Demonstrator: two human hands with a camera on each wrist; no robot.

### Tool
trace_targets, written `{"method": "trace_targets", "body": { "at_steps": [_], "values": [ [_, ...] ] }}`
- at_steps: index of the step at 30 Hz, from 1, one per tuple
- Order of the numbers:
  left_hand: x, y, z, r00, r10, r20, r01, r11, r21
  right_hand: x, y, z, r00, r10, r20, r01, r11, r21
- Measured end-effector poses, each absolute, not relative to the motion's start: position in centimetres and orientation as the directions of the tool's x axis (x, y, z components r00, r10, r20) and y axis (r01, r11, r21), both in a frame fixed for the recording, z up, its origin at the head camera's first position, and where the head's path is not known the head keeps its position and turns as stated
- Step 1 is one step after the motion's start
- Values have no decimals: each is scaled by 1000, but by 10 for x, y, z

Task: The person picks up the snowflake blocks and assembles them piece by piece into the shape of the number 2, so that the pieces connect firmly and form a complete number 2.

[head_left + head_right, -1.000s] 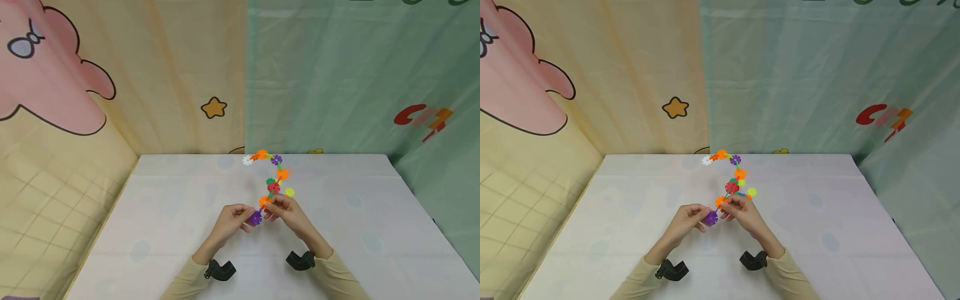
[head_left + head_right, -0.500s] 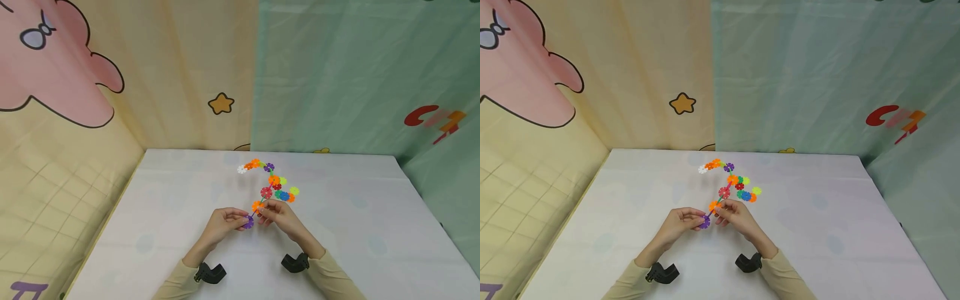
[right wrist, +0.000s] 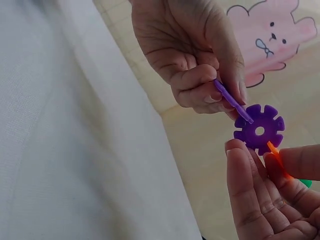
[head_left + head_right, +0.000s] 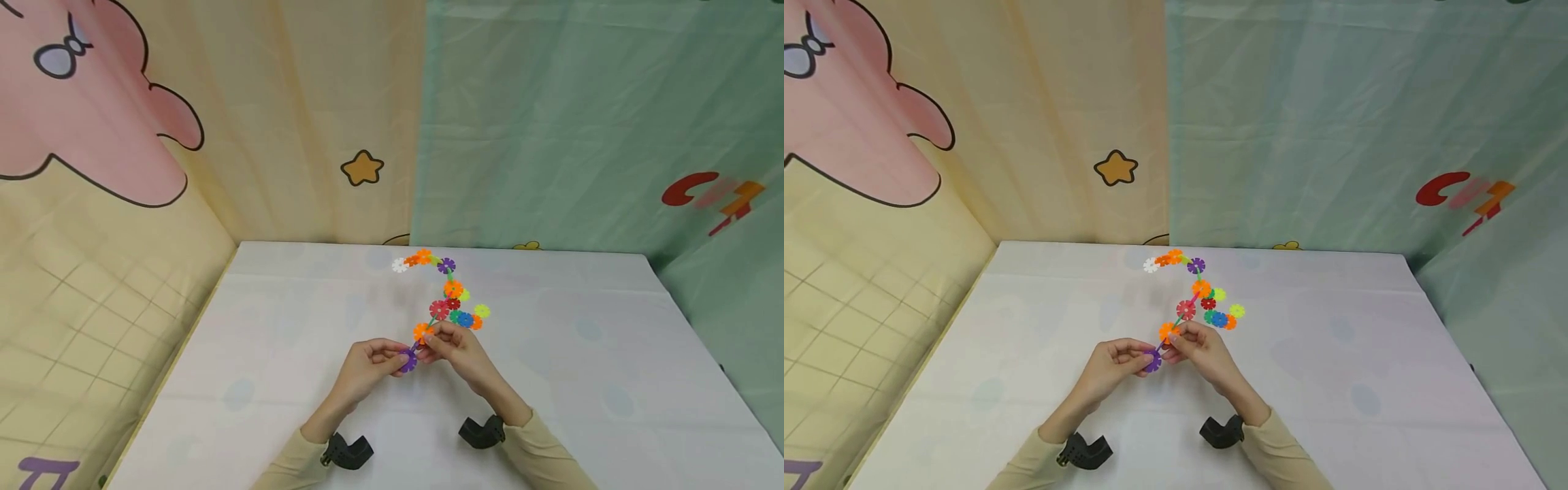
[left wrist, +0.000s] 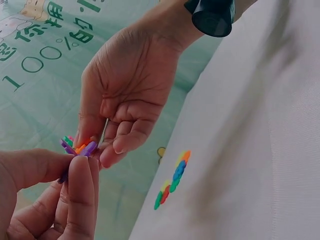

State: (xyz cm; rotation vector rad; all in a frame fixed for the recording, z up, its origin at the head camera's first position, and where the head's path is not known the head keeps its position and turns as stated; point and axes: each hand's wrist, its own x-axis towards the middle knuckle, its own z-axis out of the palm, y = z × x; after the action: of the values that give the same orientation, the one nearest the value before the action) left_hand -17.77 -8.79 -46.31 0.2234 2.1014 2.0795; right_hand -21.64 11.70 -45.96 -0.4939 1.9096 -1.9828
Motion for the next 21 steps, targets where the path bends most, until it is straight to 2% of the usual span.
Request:
{"method": "trace_targets", "body": {
  "at_steps": [7,14,21],
  "values": [
    [-177,-89,-476,-978,205,-38,-25,65,998,-220,113,-475,-868,-496,-28,26,11,-1000],
    [-174,-93,-503,-986,153,-72,-54,118,992,-226,109,-497,-819,-566,-90,64,66,-996],
    [-171,-89,-512,-984,161,-75,-74,9,997,-229,109,-506,-781,-604,-159,168,42,-985]
  ]
}}
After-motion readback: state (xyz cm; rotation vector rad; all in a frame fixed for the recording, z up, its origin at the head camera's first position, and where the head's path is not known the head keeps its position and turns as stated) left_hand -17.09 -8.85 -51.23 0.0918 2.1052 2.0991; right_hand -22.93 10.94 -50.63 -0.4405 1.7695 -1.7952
